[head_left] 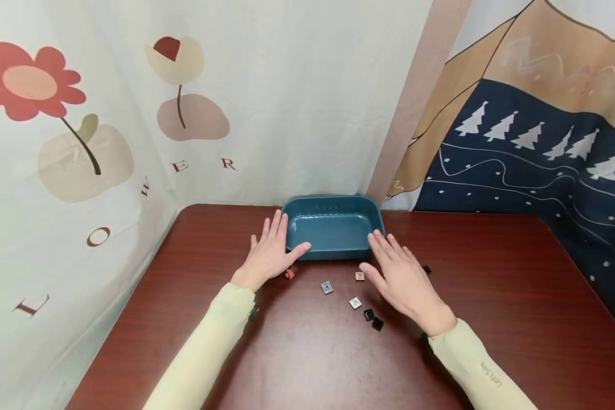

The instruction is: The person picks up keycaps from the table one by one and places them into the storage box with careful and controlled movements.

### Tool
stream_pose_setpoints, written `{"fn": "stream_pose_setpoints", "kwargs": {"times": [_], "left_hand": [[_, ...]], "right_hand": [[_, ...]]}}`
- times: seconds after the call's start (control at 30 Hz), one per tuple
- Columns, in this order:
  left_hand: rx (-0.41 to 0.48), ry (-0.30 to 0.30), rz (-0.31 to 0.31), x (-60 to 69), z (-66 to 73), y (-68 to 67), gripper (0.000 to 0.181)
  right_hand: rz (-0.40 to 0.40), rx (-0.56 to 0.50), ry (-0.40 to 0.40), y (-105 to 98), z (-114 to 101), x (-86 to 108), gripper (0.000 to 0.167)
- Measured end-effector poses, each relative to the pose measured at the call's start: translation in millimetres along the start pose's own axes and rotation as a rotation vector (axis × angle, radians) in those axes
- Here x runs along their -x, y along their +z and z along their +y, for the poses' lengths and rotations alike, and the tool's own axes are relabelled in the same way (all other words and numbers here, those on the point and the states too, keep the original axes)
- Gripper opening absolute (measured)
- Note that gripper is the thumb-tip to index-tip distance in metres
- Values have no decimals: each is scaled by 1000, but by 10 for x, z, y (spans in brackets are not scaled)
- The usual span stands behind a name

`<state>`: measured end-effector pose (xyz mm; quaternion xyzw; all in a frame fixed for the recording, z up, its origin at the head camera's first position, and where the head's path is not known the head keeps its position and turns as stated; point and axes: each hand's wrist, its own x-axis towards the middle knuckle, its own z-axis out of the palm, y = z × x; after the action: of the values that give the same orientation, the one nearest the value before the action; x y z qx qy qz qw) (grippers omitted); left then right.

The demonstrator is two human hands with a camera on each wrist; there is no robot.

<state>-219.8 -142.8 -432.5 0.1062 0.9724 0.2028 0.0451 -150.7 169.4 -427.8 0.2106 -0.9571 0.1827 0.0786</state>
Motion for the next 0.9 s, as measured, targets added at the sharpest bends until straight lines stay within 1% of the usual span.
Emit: {"fn": "stream_pose_setpoints", "kwargs": {"times": [0.17, 0.23, 0.3, 0.37, 0.5, 0.6, 0.7, 0.9], "left_hand": [[-8, -6, -1, -1, -23, 20, 107], [-16, -10, -3, -3, -27, 25, 108], [-22, -13, -3, -5, -33, 30, 108], [-28, -16, -2, -3, -34, 32, 108], [-31, -19, -10, 9, -31, 37, 108], [-39, -17, -12, 4, -25, 44, 108], [-47, -13, 0, 0, -24, 51, 108], [-36, -12, 6, -1, -29, 53, 108]], "right_hand": [[30, -17, -154, 62, -217, 11, 69], [28, -14, -207, 99, -303, -1, 64], [15, 4, -249, 144, -377, -22, 60], [-20, 18, -281, 192, -439, -51, 57], [-116, 43, -329, 290, -519, -111, 52], [-154, 67, -365, 354, -554, -144, 50], [-166, 101, -387, 405, -589, -164, 46], [-142, 157, -435, 492, -640, -187, 38]]}}
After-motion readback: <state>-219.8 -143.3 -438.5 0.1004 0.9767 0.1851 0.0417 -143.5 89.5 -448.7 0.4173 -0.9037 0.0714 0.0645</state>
